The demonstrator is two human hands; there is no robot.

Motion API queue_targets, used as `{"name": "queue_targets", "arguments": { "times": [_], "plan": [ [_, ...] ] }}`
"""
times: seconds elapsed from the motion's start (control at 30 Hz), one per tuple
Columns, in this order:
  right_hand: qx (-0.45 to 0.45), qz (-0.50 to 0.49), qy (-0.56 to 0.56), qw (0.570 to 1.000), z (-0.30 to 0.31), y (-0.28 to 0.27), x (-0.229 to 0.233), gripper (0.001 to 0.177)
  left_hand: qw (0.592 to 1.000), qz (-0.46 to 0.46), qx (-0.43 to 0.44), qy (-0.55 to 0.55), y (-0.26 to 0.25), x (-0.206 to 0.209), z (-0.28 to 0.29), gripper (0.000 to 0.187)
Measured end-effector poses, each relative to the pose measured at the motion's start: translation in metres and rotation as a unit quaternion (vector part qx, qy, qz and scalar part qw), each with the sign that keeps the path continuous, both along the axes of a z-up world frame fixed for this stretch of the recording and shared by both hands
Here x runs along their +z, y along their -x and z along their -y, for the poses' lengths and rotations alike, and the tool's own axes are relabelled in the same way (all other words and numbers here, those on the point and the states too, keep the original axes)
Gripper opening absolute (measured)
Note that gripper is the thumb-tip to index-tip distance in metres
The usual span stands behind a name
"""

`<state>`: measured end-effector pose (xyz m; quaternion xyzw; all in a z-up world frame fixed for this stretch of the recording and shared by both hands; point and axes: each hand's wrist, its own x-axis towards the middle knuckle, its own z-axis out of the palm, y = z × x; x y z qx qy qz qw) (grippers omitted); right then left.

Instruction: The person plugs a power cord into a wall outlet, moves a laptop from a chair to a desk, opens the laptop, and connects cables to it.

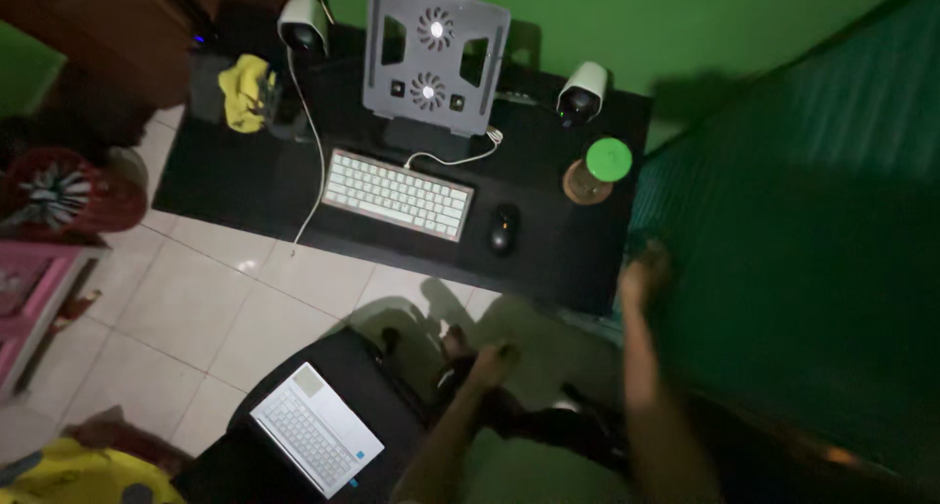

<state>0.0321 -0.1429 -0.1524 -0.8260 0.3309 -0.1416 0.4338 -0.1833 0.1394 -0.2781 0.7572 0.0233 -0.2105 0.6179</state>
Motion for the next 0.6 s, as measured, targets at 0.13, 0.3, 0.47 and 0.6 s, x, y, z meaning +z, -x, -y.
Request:
{"name": "queue_targets", "arguments": {
  "times": [0.13,0.3,0.47,0.6],
  "plan": [
    [0.011,-0.037,0.066,0.997,0.011,0.004,-0.024,0.045,0.999,-0.053,0.009,0.004,-0.034,-0.048,0.006,0.037],
    [0.096,0.011,0.141,0.985,0.050,0.032,-0.048,0.046,0.997,-0.074,0.014,0.022,-0.068,-0.095,0.053,0.037],
    [0.053,-0.056,0.071,0.994,0.054,0.048,-0.032,0.043,0.995,-0.083,0.037,0.039,-0.076,-0.139,0.087,0.038],
    [0.029,-0.009,-0.025,0.999,0.044,0.040,-0.016,0.039,0.993,-0.085,0.068,0.051,-0.081,-0.176,0.115,0.038]
  ]
}}
